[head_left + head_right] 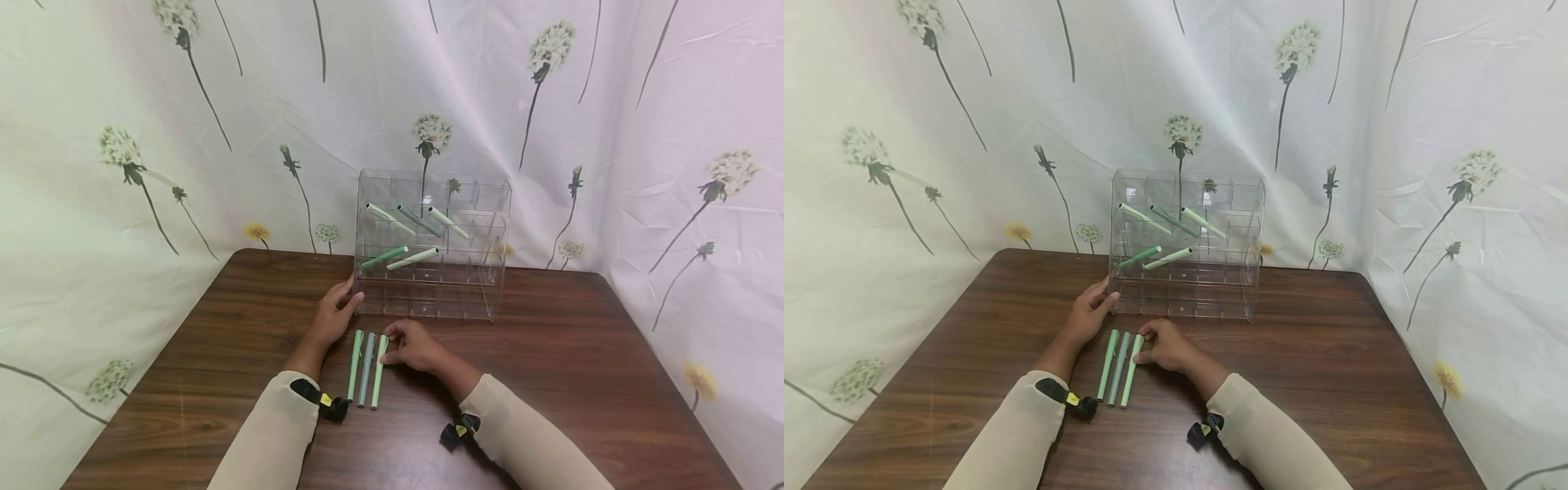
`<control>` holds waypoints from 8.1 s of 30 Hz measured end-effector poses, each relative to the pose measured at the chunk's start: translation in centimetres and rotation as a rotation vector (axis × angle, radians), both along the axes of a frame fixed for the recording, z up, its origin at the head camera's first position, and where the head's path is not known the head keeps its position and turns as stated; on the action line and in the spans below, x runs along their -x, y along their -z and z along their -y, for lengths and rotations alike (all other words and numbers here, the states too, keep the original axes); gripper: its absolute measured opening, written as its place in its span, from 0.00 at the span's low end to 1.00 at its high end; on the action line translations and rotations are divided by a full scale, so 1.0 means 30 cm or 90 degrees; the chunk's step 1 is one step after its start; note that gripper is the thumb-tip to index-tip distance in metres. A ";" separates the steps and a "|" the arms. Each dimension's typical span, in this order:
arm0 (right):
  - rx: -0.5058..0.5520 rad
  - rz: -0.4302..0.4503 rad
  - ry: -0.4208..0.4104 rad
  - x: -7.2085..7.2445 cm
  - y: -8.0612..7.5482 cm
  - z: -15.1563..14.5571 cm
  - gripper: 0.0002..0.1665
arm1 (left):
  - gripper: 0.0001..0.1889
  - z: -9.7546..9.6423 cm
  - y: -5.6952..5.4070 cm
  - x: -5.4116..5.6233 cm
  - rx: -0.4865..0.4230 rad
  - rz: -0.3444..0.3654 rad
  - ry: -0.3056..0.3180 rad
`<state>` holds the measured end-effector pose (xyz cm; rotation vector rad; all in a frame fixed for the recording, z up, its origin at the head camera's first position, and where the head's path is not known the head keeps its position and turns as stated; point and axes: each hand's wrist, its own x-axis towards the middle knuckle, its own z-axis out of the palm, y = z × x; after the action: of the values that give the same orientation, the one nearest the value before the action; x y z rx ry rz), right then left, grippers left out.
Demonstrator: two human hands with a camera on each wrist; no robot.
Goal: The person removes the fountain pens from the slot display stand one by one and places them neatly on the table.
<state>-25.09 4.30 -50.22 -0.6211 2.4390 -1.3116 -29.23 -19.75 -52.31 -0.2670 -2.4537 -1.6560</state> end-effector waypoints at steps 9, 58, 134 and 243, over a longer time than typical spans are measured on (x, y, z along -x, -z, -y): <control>0.014 0.001 -0.003 -0.002 -0.007 -0.004 0.30 | 0.33 0.002 0.000 -0.002 -0.003 -0.001 0.004; 0.269 -0.148 0.235 0.035 -0.155 -0.103 0.15 | 0.34 0.006 -0.007 -0.001 0.004 -0.003 0.009; 0.239 -0.165 0.359 0.205 -0.266 -0.064 0.24 | 0.33 0.004 -0.005 -0.002 0.004 -0.018 0.000; 0.399 -0.110 0.247 0.068 -0.175 -0.169 0.35 | 0.34 0.007 -0.002 -0.002 0.003 0.001 0.004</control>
<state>-27.12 9.36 -44.95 -0.4149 2.3363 -2.3067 -29.17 -19.96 -52.25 -0.2753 -2.4600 -1.6539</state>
